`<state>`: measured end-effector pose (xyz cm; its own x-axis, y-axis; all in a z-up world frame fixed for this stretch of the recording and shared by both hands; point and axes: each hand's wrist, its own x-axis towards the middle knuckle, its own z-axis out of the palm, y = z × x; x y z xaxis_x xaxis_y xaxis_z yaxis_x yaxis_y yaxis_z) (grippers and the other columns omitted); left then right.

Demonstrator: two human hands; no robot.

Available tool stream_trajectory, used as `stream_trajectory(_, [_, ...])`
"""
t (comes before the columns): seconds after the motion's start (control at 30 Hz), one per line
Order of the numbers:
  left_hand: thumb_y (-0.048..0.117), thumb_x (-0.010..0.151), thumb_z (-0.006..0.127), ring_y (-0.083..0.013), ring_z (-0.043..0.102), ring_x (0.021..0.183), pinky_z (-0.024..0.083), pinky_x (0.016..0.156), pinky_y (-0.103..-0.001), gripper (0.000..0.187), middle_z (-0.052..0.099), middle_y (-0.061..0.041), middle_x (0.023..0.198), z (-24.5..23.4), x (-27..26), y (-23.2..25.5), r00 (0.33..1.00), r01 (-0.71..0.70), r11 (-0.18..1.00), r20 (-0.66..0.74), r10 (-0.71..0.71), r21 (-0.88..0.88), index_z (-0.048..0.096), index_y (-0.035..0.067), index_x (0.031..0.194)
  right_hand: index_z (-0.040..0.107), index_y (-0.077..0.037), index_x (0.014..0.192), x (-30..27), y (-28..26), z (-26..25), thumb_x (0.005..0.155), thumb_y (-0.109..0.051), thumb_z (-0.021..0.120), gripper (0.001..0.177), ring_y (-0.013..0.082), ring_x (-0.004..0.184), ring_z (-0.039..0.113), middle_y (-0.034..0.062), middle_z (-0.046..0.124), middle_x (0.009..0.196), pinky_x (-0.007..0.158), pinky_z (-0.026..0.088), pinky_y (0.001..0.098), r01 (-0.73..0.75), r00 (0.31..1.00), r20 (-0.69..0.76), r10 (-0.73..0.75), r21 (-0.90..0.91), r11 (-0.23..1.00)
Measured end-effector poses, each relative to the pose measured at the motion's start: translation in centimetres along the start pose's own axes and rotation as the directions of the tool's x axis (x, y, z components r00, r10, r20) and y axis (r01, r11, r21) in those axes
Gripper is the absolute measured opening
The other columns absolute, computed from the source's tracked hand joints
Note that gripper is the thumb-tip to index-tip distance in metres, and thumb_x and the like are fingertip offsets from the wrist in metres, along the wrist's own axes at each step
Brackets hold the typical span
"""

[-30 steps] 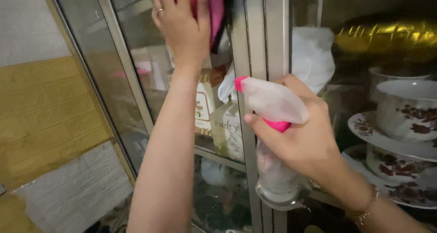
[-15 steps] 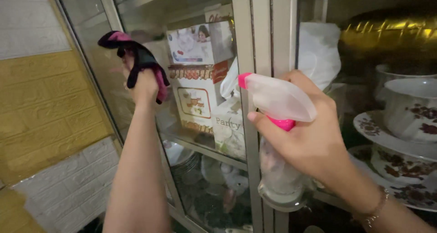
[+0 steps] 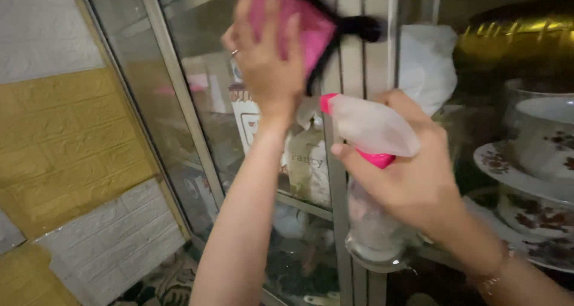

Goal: Cleaning the glass doors and interior of a display cabinet using a spray bottle and cloth.

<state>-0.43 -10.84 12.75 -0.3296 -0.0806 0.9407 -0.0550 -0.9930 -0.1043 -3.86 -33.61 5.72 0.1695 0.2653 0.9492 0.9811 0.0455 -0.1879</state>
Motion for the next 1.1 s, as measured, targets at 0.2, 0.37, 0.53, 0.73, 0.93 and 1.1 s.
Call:
stream_trajectory(0.2, [0.037,0.111,0.059,-0.0385,0.053,0.139,0.042,0.116,-0.047,0.037,0.053,-0.009,0.152,-3.0,-4.6,-10.1,0.947,0.306,0.87,-0.029,-0.32,0.386,0.063,0.016,0.141,0.069,-0.001,0.103,0.1,-0.1,-0.4,0.081,-0.019,0.081,0.031,0.018,0.082,0.072,0.0082,0.068,0.094,0.07,0.055,0.0291,-0.015,1.0,-0.016,0.016,0.04,0.999])
stream_trajectory(0.37, [0.037,0.108,0.051,-0.0527,0.039,0.128,0.036,0.104,-0.058,0.044,0.04,-0.03,0.15,-5.1,-11.1,-15.2,0.81,0.513,0.681,-0.034,-0.585,0.522,0.059,0.008,0.14,0.072,-0.002,0.101,0.2,-0.2,-0.4,0.083,-0.018,0.08,0.025,0.0201,0.082,0.071,0.0087,0.066,0.096,0.072,0.054,0.031,0.053,0.998,-0.031,-0.052,0.06,0.997])
stream_trajectory(0.53, [0.034,0.11,0.052,-0.0487,0.042,0.13,0.035,0.11,-0.056,0.046,0.043,-0.029,0.148,-5.4,-9.4,-7.6,0.896,0.374,0.833,0.073,-0.438,0.407,0.054,0.004,0.144,0.072,-0.003,0.098,0.3,-0.5,-0.3,0.082,-0.018,0.08,0.024,0.0202,0.082,0.072,0.0079,0.066,0.097,0.072,0.055,0.0314,0.047,0.998,-0.033,-0.045,0.043,0.998])
stream_trajectory(0.73, [0.02,0.095,0.072,-0.0405,0.043,0.137,0.034,0.119,-0.052,0.057,0.045,-0.016,0.149,-5.9,-8.7,3.1,0.963,0.136,0.99,0.237,-0.125,-0.028,0.051,0.017,0.147,0.073,-0.003,0.104,0.4,-0.6,0.0,0.079,-0.018,0.081,0.031,0.0224,0.083,0.071,0.0095,0.065,0.096,0.073,0.054,0.0322,0.043,0.999,-0.026,-0.043,-0.009,0.999])
stream_trajectory(0.93, [0.016,0.091,0.073,-0.0378,0.041,0.138,0.036,0.119,-0.051,0.058,0.047,-0.012,0.147,-7.2,-15.8,-3.9,0.959,-0.018,0.999,0.283,0.004,0.049,0.052,0.026,0.143,0.072,-0.001,0.105,0.2,-0.4,-0.1,0.08,-0.018,0.08,0.032,0.0225,0.084,0.071,0.0106,0.064,0.098,0.073,0.054,0.0323,0.054,0.999,-0.007,-0.054,-0.026,0.998])
stream_trajectory(1.1, [0.019,0.096,0.063,-0.0431,0.042,0.14,0.038,0.117,-0.051,0.039,0.046,-0.019,0.147,-10.0,-18.9,-10.5,0.91,0.247,0.941,0.279,-0.307,0.231,0.052,0.019,0.133,0.071,-0.001,0.1,0.4,-0.7,-0.2,0.081,-0.02,0.08,0.029,0.0216,0.081,0.072,0.0101,0.066,0.095,0.071,0.054,0.0322,0.015,1.0,-0.009,-0.015,-0.021,1.0])
